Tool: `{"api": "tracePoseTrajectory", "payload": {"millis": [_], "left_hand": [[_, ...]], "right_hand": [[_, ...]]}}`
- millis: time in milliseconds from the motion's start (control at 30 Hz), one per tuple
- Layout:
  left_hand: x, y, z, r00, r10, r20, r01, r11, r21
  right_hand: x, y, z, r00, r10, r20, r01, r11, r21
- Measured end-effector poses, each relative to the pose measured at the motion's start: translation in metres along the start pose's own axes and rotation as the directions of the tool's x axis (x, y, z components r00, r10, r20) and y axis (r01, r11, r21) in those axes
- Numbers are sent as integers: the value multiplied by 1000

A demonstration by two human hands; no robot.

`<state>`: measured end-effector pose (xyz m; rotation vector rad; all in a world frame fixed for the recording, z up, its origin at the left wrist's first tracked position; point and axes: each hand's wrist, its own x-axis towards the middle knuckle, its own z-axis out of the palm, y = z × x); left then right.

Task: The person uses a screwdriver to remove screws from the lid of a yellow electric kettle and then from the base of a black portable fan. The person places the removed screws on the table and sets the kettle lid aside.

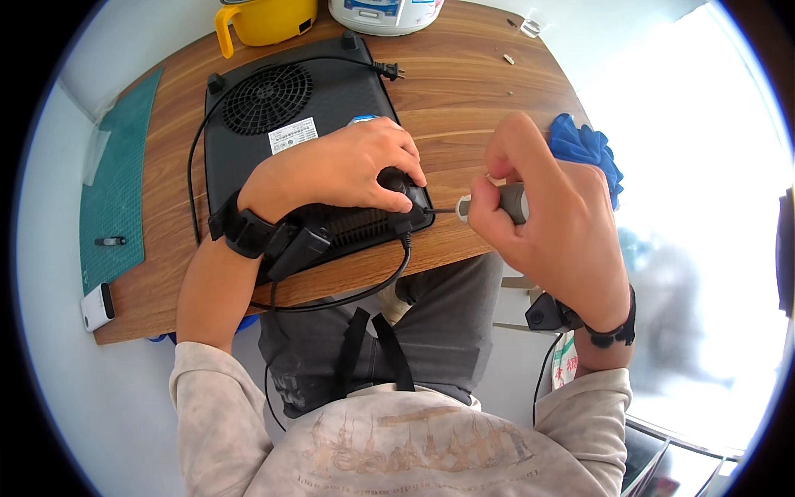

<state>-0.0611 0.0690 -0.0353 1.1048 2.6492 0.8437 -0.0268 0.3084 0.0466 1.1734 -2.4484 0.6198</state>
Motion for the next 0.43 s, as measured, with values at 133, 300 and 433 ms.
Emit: {"api": "tracePoseTrajectory", "payload": {"millis": [133, 300, 433], "left_hand": [[1, -1, 0, 1000, 0, 10, 0, 1000, -13], [0, 0, 0, 1000, -16, 3, 16, 1000, -1], [0, 2, -1, 999, -27, 17, 27, 1000, 9]], "right_hand": [[3, 5, -7, 999, -18, 49, 16, 999, 44], [5, 9, -8, 995, -33, 92, 21, 991, 131], [6, 17, -9, 990, 15, 138, -25, 997, 74]]}}
